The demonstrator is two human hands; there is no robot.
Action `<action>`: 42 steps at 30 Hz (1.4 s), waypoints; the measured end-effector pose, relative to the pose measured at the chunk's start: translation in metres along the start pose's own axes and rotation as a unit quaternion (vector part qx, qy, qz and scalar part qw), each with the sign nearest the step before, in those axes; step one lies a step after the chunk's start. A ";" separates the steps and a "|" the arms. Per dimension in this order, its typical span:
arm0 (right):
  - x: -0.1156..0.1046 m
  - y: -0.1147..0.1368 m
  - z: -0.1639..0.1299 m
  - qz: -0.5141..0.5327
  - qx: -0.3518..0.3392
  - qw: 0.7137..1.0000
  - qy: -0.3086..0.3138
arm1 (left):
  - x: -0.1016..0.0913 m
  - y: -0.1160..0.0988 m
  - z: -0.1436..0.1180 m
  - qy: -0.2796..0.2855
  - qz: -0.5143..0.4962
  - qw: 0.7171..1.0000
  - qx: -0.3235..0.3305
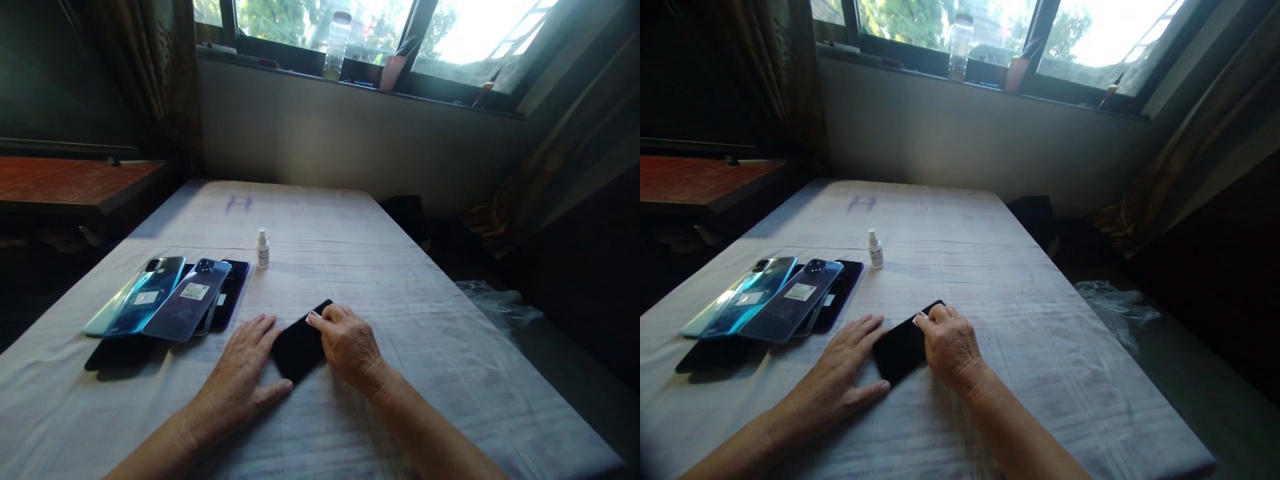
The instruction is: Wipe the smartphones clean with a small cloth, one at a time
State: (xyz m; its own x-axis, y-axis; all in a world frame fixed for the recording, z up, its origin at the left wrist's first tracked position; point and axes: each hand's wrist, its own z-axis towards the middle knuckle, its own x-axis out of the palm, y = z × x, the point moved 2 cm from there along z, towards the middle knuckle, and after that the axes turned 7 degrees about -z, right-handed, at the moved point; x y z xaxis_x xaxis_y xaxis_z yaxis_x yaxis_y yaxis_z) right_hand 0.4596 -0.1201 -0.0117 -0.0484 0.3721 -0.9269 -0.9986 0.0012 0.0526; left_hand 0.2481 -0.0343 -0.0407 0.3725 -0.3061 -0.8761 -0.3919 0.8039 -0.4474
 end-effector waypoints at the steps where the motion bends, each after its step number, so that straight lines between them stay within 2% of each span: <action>1: 0.000 -0.004 0.000 -0.006 0.012 1.000 -0.003 | 0.000 0.000 0.000 -0.001 -0.002 1.000 -0.001; 4: 0.000 -0.009 0.000 -0.016 0.029 0.999 -0.012 | 0.000 -0.001 0.000 0.000 -0.005 1.000 0.000; 10: 0.001 0.008 -0.001 0.020 -0.026 0.999 -0.025 | 0.001 0.000 -0.001 -0.009 -0.006 1.000 0.006; 12: 0.000 0.008 -0.001 0.020 -0.023 0.999 -0.022 | 0.000 0.001 -0.001 -0.008 -0.010 1.000 0.006; 17: 0.000 -0.021 0.000 -0.017 0.060 0.998 -0.025 | -0.007 0.004 0.001 0.012 -0.032 0.999 0.012; 19: 0.001 -0.030 -0.001 -0.017 0.073 0.997 -0.033 | -0.009 0.004 0.003 0.018 -0.034 0.999 0.011; 22: 0.002 -0.028 -0.003 0.001 0.049 0.998 -0.033 | -0.009 0.004 0.004 0.012 -0.034 0.999 0.013; 30: -0.004 0.005 -0.009 0.046 -0.040 0.998 -0.018 | -0.005 0.004 0.004 -0.006 -0.027 0.999 0.021; 32: -0.005 0.002 -0.009 0.041 -0.038 0.998 -0.015 | -0.005 0.003 0.004 -0.007 -0.029 0.999 0.017; 38: -0.001 -0.021 -0.009 -0.001 0.038 0.999 -0.012 | -0.010 0.001 0.006 0.003 -0.038 0.999 0.009; 42: -0.002 -0.010 -0.009 0.021 -0.003 1.000 -0.022 | -0.009 0.002 0.006 0.004 -0.036 0.999 0.012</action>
State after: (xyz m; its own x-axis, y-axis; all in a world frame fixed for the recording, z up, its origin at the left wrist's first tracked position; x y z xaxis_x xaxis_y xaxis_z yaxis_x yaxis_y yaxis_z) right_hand 0.4693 -0.1293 -0.0141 -0.0891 0.4122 -0.9067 -0.9958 -0.0200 0.0888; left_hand 0.2493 -0.0274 -0.0327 0.3920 -0.3669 -0.8436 -0.3446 0.7917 -0.5044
